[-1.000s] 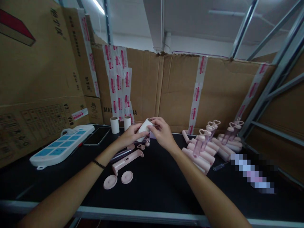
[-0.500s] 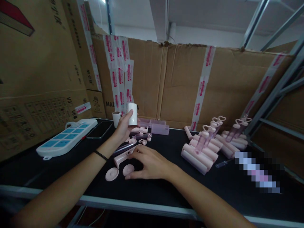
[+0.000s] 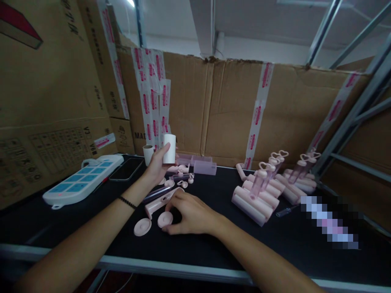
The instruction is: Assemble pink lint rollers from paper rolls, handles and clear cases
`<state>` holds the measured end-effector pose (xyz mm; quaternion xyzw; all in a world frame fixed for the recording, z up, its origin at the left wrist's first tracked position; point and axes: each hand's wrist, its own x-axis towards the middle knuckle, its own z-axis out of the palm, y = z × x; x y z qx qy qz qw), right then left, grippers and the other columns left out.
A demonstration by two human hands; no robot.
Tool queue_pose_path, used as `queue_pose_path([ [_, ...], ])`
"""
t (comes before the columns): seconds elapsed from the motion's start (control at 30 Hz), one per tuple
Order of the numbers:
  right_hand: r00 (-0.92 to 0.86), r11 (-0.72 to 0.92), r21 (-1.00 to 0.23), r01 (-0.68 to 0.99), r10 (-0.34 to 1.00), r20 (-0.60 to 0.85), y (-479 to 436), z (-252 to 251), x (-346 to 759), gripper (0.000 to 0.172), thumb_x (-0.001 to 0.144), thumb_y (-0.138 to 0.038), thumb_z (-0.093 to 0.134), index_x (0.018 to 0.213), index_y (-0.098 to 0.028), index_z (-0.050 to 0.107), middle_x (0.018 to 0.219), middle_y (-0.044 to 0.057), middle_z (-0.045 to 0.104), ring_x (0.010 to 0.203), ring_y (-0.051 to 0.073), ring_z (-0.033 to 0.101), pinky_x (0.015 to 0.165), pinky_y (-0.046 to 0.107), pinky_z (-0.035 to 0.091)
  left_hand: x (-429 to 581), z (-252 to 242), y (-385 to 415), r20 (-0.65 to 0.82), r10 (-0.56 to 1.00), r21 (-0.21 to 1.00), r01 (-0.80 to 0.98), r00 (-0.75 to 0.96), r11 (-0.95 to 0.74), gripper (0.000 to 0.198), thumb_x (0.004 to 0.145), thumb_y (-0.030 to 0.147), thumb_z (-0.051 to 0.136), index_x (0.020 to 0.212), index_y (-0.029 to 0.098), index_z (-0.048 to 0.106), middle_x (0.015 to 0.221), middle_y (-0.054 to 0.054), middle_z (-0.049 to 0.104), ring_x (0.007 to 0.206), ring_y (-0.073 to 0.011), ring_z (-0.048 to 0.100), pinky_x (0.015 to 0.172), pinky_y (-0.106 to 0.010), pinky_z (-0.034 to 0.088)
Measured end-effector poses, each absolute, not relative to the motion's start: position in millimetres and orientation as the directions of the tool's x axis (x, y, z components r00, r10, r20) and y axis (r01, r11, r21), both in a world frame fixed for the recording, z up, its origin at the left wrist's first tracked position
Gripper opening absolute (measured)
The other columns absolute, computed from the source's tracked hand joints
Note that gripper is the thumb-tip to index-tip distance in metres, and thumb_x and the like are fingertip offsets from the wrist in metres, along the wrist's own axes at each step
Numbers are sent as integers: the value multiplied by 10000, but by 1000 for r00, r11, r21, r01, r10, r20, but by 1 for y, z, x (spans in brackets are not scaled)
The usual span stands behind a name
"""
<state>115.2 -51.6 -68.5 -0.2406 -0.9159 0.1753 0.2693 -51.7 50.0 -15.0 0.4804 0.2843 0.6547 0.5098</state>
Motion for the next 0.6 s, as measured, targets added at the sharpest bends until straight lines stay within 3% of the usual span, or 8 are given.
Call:
queue_pose_path([
  [0.17, -451, 708, -625, 329, 699, 555, -30, -53, 141, 286, 826, -323, 753, 1059, -199, 643, 919, 14, 704, 782, 155, 644, 737, 281, 517, -53, -18, 51, 469, 882, 881, -104, 50, -462, 400, 760, 455, 783, 1000, 156, 671, 852, -31, 689, 686, -173, 643, 605, -264, 506],
  [0.33, -114, 618, -752, 230, 784, 610, 4, -46, 176, 337, 817, -381, 768, 1059, -183, 643, 986, 66, 736, 840, 181, 700, 797, 319, 565, -49, -21, 50, 631, 743, 692, 269, 223, -670, 418, 767, 385, 793, 1109, 162, 702, 1021, -61, 728, 952, -243, 669, 836, -332, 506],
  [0.47, -67, 616, -749, 244, 781, 620, 17, -45, 191, 386, 807, -399, 778, 1105, -187, 655, 1078, 103, 750, 912, 207, 725, 848, 351, 592, -45, -26, 49, 689, 644, 532, 371, 332, -761, 436, 754, 270, 807, 1172, 202, 705, 1185, -85, 718, 1091, -262, 662, 981, -397, 479],
  [0.6, -106, 661, -703, 264, 744, 660, 18, -45, 194, 394, 828, -403, 767, 1146, -197, 657, 1097, 100, 753, 934, 210, 728, 868, 359, 597, -46, -27, 47, 693, 603, 438, 433, 396, -788, 454, 767, 191, 785, 1213, 234, 711, 1182, -74, 709, 1100, -254, 660, 1003, -406, 481],
])
